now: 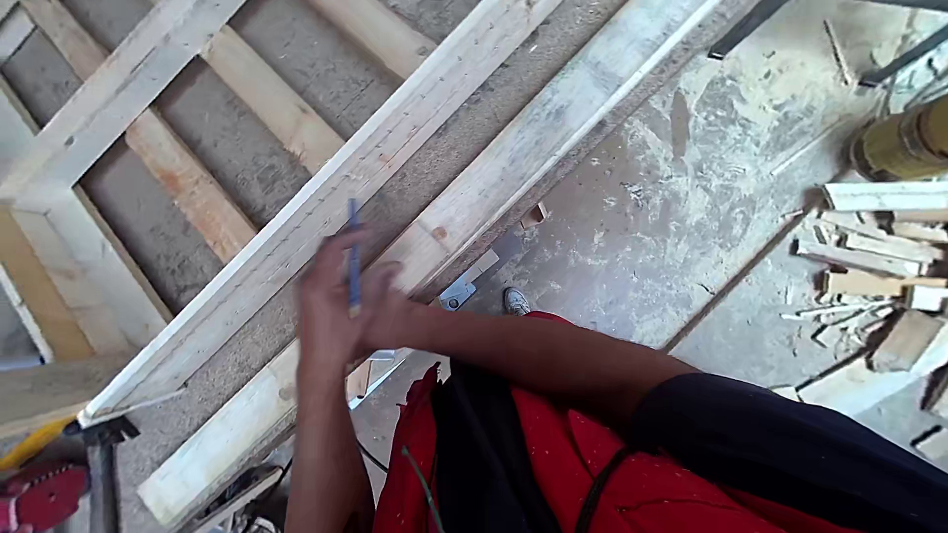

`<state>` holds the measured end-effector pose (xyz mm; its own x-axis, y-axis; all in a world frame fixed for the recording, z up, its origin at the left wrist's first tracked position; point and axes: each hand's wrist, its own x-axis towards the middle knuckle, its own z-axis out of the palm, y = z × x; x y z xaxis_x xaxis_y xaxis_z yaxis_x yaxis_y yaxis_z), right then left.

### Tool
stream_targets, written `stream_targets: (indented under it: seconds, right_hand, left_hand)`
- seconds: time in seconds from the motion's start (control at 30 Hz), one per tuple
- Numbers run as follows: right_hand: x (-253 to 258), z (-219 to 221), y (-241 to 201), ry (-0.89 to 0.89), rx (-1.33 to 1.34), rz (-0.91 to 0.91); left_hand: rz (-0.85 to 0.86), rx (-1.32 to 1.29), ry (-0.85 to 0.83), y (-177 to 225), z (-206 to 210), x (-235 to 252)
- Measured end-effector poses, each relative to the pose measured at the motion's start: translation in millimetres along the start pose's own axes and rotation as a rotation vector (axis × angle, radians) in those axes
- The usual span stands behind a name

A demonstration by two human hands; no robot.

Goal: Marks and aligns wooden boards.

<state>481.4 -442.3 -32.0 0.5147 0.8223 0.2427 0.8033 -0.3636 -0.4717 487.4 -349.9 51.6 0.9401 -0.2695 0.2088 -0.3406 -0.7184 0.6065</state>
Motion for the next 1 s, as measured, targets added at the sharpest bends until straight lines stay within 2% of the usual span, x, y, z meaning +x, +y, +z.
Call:
stream_targets:
  seconds: [0.07,0.1,0.13,0.23,0.33,0.47,0.6,0.9,1.0]
  right_hand:
    - [5,-2,7,0.074,-0.116,-0.125]
    - [8,0,8,0.074,-0.145,-0.157]
    - [10,0,7,0.067,-0.161,-0.174]
    - [16,0,4,-0.022,-0.129,-0.168]
    - [19,-1,5,-0.053,-0.127,-0.167]
    - [18,1,6,-0.032,-0.116,-0.185]
    - [20,4,6,-0.017,-0.14,-0.192]
    - [21,3,3,-0.04,-0.139,-0.157]
    - [18,1,-4,-0.057,-0.141,-0.101]
  left_hand:
    - [-0.017,-0.109,0.314,-20,-45,-47]
    - [-0.083,-0.088,0.454,-32,-63,-76]
    - [-0.173,-0.028,0.516,-44,-79,-108]
    - [-0.415,0.105,0.398,-76,-94,-196]
    - [-0.434,0.087,0.336,-91,-64,-239]
    - [-0.325,0.114,0.575,-100,-16,-244]
    - [-0.263,0.063,0.715,-108,1,-240]
    - [-0.344,-0.149,0.726,-93,-9,-230]
    - [-0.384,-0.034,0.565,-79,-22,-233]
